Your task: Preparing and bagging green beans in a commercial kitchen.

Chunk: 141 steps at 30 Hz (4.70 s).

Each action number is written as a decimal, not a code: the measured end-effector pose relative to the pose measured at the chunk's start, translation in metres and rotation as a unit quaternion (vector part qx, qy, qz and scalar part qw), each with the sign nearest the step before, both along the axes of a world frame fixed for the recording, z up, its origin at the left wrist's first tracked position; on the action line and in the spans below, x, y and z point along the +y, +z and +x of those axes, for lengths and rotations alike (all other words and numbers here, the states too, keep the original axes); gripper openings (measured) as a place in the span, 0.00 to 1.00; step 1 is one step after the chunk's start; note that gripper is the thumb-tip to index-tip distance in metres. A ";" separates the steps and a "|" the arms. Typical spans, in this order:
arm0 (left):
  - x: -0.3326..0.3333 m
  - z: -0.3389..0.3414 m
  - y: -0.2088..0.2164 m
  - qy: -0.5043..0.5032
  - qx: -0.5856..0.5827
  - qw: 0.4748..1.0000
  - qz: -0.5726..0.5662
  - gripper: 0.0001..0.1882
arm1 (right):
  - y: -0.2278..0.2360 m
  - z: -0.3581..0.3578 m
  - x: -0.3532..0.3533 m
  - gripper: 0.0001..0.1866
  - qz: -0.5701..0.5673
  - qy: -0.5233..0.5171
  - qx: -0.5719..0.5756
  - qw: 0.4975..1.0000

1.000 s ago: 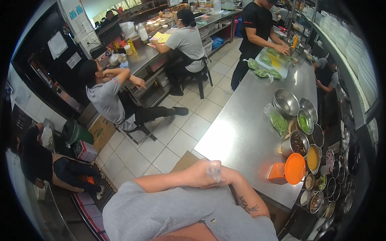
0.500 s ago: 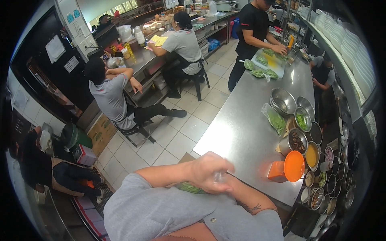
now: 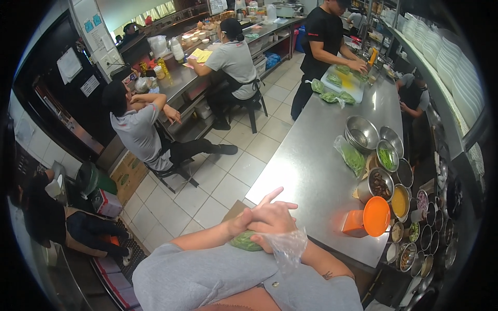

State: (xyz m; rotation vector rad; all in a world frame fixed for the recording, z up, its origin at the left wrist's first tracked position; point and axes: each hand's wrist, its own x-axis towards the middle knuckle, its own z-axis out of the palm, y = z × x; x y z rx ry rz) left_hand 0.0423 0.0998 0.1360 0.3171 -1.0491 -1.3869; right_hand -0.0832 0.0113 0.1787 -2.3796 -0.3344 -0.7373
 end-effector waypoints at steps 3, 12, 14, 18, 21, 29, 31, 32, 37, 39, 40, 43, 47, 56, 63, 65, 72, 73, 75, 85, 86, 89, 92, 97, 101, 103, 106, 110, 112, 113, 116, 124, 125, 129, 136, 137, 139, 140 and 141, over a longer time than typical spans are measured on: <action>0.015 -0.011 0.005 0.068 0.019 0.991 0.117 0.45 | 0.002 -0.003 -0.010 0.15 -0.047 -0.107 -0.042 0.992; 0.012 0.009 -0.006 -0.026 -0.261 0.961 0.083 0.19 | 0.030 -0.011 -0.029 0.19 0.022 -0.105 0.126 0.986; 0.004 0.009 0.004 -0.051 -0.255 0.964 0.058 0.18 | 0.030 -0.011 -0.033 0.21 0.102 -0.053 0.172 0.978; 0.000 0.005 0.009 -0.100 -0.170 0.978 0.071 0.14 | 0.026 -0.009 -0.031 0.23 0.200 -0.003 0.193 0.961; 0.001 0.003 -0.001 -0.109 -0.113 0.982 0.102 0.13 | 0.022 -0.002 -0.033 0.24 0.221 0.027 0.161 0.962; 0.010 0.007 0.018 -0.134 -0.227 0.955 0.138 0.14 | 0.005 -0.002 -0.029 0.23 0.459 0.087 0.122 0.876; 0.013 0.008 0.023 -0.135 -0.219 0.958 0.131 0.14 | 0.010 -0.003 -0.025 0.24 0.570 0.022 0.228 0.789; 0.014 0.009 0.025 -0.138 -0.211 0.960 0.123 0.15 | 0.010 -0.001 -0.025 0.24 0.570 0.020 0.228 0.789; 0.015 0.000 0.004 -0.124 -0.145 0.978 0.080 0.18 | 0.026 0.004 -0.026 0.23 0.764 0.186 0.185 0.590; 0.015 0.000 -0.004 -0.123 -0.110 0.984 0.060 0.17 | 0.031 0.004 -0.026 0.21 0.792 0.182 0.180 0.554; 0.015 0.000 -0.004 -0.124 -0.109 0.984 0.060 0.17 | 0.033 0.004 -0.026 0.19 0.819 0.179 0.172 0.517; 0.014 -0.001 0.002 -0.119 -0.123 0.984 0.057 0.17 | 0.033 0.003 -0.032 0.18 0.807 0.180 0.143 0.544; 0.018 -0.002 0.024 -0.110 -0.180 0.976 0.048 0.19 | 0.039 -0.001 -0.033 0.17 0.791 0.175 0.084 0.580; 0.020 0.002 0.002 -0.036 -0.188 0.979 0.072 0.19 | 0.039 -0.020 -0.043 0.07 0.585 0.080 0.020 0.807; 0.010 0.020 0.012 -0.039 -0.272 0.949 0.152 0.19 | 0.071 -0.022 -0.021 0.28 -0.121 -0.057 0.105 0.985; 0.004 0.022 0.004 -0.054 -0.254 0.957 0.125 0.18 | 0.046 -0.025 -0.020 0.27 -0.174 -0.097 0.242 0.950; -0.022 0.053 0.002 -0.065 -0.450 0.889 0.064 0.14 | 0.008 -0.038 -0.044 0.11 0.003 -0.083 0.363 0.928; -0.027 0.055 0.007 -0.068 -0.450 0.888 0.062 0.14 | -0.005 -0.039 -0.052 0.11 0.005 -0.087 0.363 0.928; -0.040 0.060 0.018 0.089 -0.546 0.830 -0.064 0.13 | -0.035 -0.040 -0.069 0.16 0.257 -0.063 0.311 0.913; -0.107 0.070 -0.006 0.168 -0.816 0.547 -0.085 0.08 | -0.068 -0.014 -0.081 0.16 0.633 -0.115 0.257 0.721; -0.114 0.074 -0.013 0.219 -0.779 0.584 -0.054 0.06 | -0.069 -0.011 -0.077 0.15 0.687 -0.090 0.202 0.692; -0.131 0.076 0.010 0.325 -0.703 0.630 -0.063 0.05 | -0.068 0.001 -0.063 0.12 0.801 0.002 0.071 0.595; -0.138 0.048 0.039 0.386 -0.558 0.723 -0.128 0.03 | -0.059 0.013 -0.037 0.09 0.855 0.123 -0.021 0.503; -0.104 0.022 0.076 0.231 -0.345 0.905 -0.094 0.02 | -0.049 0.013 -0.044 0.11 0.765 0.167 -0.012 0.622; -0.077 0.025 0.076 0.103 -0.279 0.954 -0.049 0.10 | -0.024 -0.010 -0.072 0.09 0.634 0.101 0.026 0.766; -0.072 0.032 0.061 0.121 -0.301 0.945 -0.046 0.10 | -0.016 -0.011 -0.081 0.07 0.625 0.083 0.051 0.774; -0.060 0.029 0.056 0.057 -0.275 0.960 -0.017 0.07 | -0.027 -0.015 -0.091 0.05 0.569 0.127 0.141 0.800; -0.050 0.025 0.058 0.061 -0.408 0.910 -0.049 0.01 | -0.039 -0.016 -0.109 0.05 0.375 0.102 0.201 0.899; -0.045 0.023 0.047 0.107 -0.490 0.861 -0.086 0.01 | -0.030 -0.006 -0.118 0.06 0.304 0.021 0.219 0.927; -0.046 0.025 0.029 0.215 -0.529 0.818 -0.065 0.03 | -0.026 -0.003 -0.116 0.06 0.225 -0.045 0.246 0.942; -0.055 0.026 -0.031 0.353 -0.533 0.769 -0.007 0.03 | -0.038 0.013 -0.095 0.05 -0.031 -0.220 0.212 0.952; -0.035 0.013 -0.128 0.284 -0.223 0.856 0.370 0.11 | -0.119 0.022 -0.052 0.04 -0.107 -0.300 0.237 0.918; -0.029 0.013 -0.135 0.284 -0.219 0.855 0.375 0.11 | -0.122 0.020 -0.049 0.04 -0.105 -0.297 0.241 0.918; -0.017 0.014 -0.125 0.227 -0.127 0.865 0.429 0.06 | -0.138 0.014 -0.049 0.04 -0.110 -0.237 0.191 0.946; -0.017 0.022 -0.131 0.097 0.030 0.861 0.498 0.04 | -0.156 0.006 -0.070 0.06 -0.074 -0.114 0.056 0.989; -0.016 0.024 -0.136 0.085 0.033 0.869 0.486 0.04 | -0.157 0.004 -0.070 0.06 -0.073 -0.115 0.057 0.989; -0.017 0.021 -0.142 0.072 0.038 0.876 0.476 0.04 | -0.153 0.003 -0.068 0.05 -0.062 -0.132 0.034 0.989; -0.018 0.018 -0.145 0.109 0.041 0.874 0.471 0.04 | -0.152 0.004 -0.067 0.05 -0.060 -0.133 0.036 0.989; -0.020 0.015 -0.145 0.146 0.044 0.872 0.466 0.03 | -0.149 0.005 -0.065 0.04 -0.053 -0.175 0.046 0.982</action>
